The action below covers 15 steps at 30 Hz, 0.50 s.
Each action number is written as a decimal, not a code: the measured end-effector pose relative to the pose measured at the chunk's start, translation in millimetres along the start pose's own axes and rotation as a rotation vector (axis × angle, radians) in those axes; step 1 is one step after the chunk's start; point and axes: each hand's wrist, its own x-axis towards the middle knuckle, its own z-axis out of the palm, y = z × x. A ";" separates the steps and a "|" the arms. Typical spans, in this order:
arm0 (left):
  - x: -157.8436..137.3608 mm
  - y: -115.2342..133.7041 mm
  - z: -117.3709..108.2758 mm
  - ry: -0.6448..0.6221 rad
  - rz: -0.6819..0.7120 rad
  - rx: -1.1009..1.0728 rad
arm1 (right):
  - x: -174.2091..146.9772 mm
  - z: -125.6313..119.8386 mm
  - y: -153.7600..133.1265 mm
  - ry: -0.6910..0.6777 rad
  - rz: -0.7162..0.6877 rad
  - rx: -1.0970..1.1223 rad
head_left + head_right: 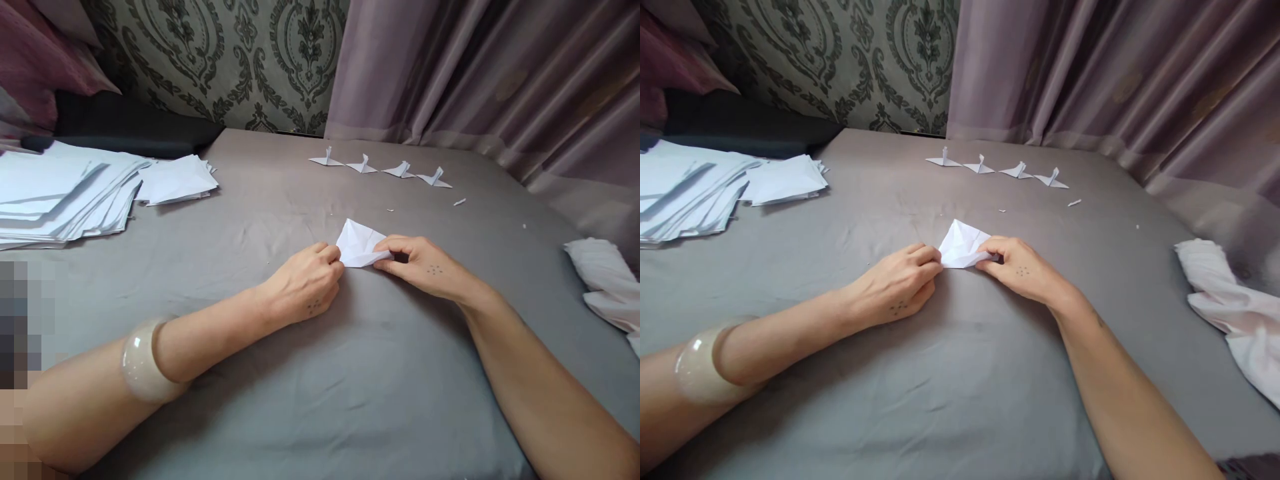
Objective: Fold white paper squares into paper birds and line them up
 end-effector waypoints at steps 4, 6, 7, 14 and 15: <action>-1.7 3.0 -0.5 0.007 0.006 0.026 | -1.9 2.1 1.9 0.018 -0.032 -0.071; -2.5 4.6 -0.3 0.007 0.013 0.042 | -2.5 2.9 2.2 0.023 -0.044 -0.097; -2.7 5.0 -0.2 0.010 0.019 0.043 | -2.7 3.3 2.3 0.027 -0.051 -0.110; -0.6 0.1 4.2 0.067 0.063 0.023 | -6.4 5.7 2.9 0.124 -0.118 -0.256; -0.3 -0.9 5.2 0.069 0.064 0.028 | -8.3 5.3 1.2 0.200 -0.109 -0.310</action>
